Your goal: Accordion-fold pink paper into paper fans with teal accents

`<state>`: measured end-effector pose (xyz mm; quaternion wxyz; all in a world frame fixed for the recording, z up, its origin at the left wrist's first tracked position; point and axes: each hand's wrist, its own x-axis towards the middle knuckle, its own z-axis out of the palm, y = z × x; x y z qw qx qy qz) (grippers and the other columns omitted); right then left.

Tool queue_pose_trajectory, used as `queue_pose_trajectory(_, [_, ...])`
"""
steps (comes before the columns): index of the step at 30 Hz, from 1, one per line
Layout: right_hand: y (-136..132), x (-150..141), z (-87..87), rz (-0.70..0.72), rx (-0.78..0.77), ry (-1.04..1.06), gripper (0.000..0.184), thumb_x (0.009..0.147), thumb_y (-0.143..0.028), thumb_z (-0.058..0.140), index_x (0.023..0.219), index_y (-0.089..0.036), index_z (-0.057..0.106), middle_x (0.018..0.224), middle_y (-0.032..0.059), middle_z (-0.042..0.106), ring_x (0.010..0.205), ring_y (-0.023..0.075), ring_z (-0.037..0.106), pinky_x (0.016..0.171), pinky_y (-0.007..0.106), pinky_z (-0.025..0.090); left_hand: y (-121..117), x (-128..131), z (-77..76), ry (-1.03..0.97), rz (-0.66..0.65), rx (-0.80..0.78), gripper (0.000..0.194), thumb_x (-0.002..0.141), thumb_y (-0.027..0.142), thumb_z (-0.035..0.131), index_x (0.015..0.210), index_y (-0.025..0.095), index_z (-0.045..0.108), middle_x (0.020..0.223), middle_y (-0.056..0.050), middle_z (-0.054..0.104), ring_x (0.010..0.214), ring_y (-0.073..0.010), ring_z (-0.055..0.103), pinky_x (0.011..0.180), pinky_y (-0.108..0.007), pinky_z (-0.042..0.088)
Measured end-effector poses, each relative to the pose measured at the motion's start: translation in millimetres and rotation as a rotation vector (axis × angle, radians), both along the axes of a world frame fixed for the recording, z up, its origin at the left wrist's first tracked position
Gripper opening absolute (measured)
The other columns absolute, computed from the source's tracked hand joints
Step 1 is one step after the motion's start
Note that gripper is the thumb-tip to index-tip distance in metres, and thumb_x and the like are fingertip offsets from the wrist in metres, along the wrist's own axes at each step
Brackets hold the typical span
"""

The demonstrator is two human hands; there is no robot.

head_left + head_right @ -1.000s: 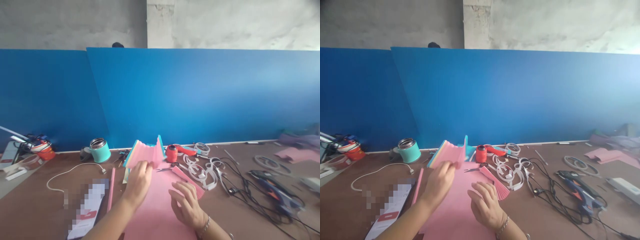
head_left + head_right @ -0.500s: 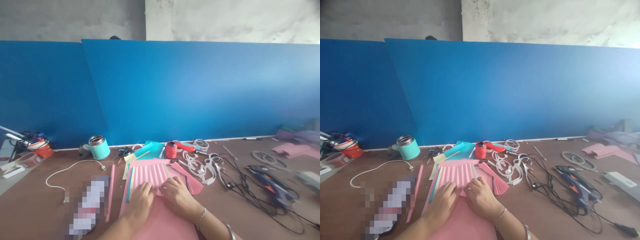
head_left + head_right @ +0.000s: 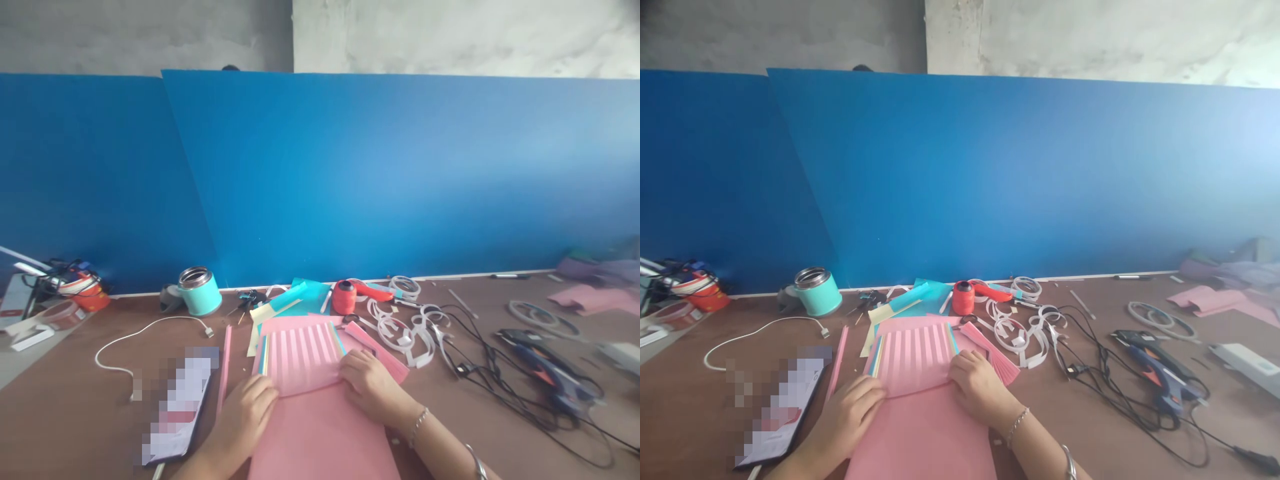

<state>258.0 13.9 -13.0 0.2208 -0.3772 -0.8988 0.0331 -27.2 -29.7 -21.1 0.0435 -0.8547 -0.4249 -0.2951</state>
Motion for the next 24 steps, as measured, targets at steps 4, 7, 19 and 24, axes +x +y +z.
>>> queue_pose_trajectory(4, [2,8,-0.3,0.001,-0.056,0.076,0.024,0.069,0.001,0.045,0.076,-0.019,0.058,0.082,0.0038,0.061,0.08,0.0174,0.053,0.07,0.028,0.043,2,-3,3.3,-0.03,0.005,-0.002,0.027,0.086,0.006,0.04,0.077,0.02,0.061,0.076,-0.002,0.063,0.074,-0.0168,0.059,0.068,-0.03,0.05])
queue_pose_trajectory(7, [4,12,1.3,0.007,-0.091,0.118,0.022,0.075,-0.001,0.045,0.075,-0.019,0.058,0.084,0.0039,0.062,0.08,0.0167,0.055,0.071,0.028,0.045,3,-4,9.7,0.001,-0.01,0.021,0.026,0.085,0.006,0.041,0.074,0.02,0.06,0.076,-0.002,0.063,0.076,-0.0166,0.059,0.074,-0.032,0.051])
queue_pose_trajectory(19, [-9,-18,8.0,0.016,0.147,0.0,0.034,0.076,-0.004,0.049,0.104,-0.021,0.059,0.094,0.0064,0.061,0.087,0.0205,0.051,0.076,0.034,0.038,6,-1,14.4,0.133,-0.055,0.143,0.035,0.085,0.002,0.033,0.085,0.019,0.063,0.08,-0.004,0.064,0.082,-0.0175,0.059,0.087,-0.038,0.05])
queue_pose_trajectory(24, [-11,-34,2.0,0.097,0.212,-0.033,0.027,0.085,-0.003,0.04,0.085,-0.019,0.061,0.077,0.0037,0.058,0.071,0.0162,0.047,0.068,0.03,0.036,6,-4,12.3,0.128,-0.062,0.173,0.035,0.084,0.0,0.034,0.091,0.018,0.063,0.087,-0.004,0.067,0.086,-0.0174,0.062,0.09,-0.038,0.051])
